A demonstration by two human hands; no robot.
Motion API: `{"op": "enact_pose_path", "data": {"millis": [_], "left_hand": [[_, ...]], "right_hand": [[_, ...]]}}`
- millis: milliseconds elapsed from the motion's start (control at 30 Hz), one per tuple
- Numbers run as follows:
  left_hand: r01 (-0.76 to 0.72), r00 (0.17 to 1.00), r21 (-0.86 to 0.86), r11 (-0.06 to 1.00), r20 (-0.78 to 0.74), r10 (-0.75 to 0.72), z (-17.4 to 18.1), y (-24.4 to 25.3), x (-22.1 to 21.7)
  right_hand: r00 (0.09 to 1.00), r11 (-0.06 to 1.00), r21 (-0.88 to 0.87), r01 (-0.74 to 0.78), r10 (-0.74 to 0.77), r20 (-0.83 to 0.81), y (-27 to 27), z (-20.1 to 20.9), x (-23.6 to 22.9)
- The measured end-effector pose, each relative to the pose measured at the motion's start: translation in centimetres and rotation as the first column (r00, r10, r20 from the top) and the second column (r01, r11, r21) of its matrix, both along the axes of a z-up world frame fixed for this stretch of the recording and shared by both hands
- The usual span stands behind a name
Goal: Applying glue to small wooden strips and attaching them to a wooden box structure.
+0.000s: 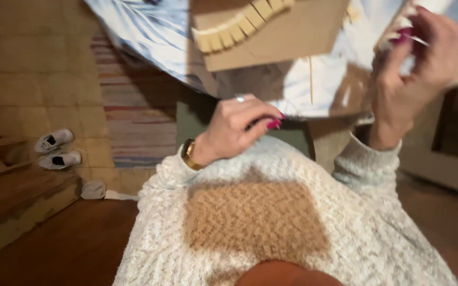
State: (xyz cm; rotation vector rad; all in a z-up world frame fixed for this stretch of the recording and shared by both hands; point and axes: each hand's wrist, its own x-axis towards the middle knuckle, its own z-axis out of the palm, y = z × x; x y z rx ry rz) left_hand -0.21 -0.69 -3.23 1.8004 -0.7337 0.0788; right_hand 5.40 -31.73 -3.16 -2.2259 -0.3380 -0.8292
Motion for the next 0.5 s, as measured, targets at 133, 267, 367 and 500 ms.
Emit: {"op": "enact_pose_path", "data": {"millis": [133,267,367,500], "left_hand": [[0.016,0.998,0.042,0.999,-0.066,-0.013,0.5,0.5,-0.1],[0.024,0.994,0.088,0.996,-0.105,-0.015,1.0,0.4,-0.3],[0.039,0.993,0.107,0.993,-0.113,-0.026,1.3,0.5,-0.2],[0.061,0.991,0.117,0.991,-0.126,-0.046,1.4,0.8,-0.5]], "right_hand": [[0.988,0.991,-0.13,-0.027,0.007,-0.155,1.5,-2.0,0.7],[0.992,0.98,-0.184,-0.081,0.061,-0.113,4.9,-1.0,2.0],[0.992,0.962,-0.27,-0.045,0.011,-0.126,5.1,-2.7,4.2],[0.978,0.901,-0.434,0.0,-0.09,-0.186,3.2,-8.7,6.6]]}}
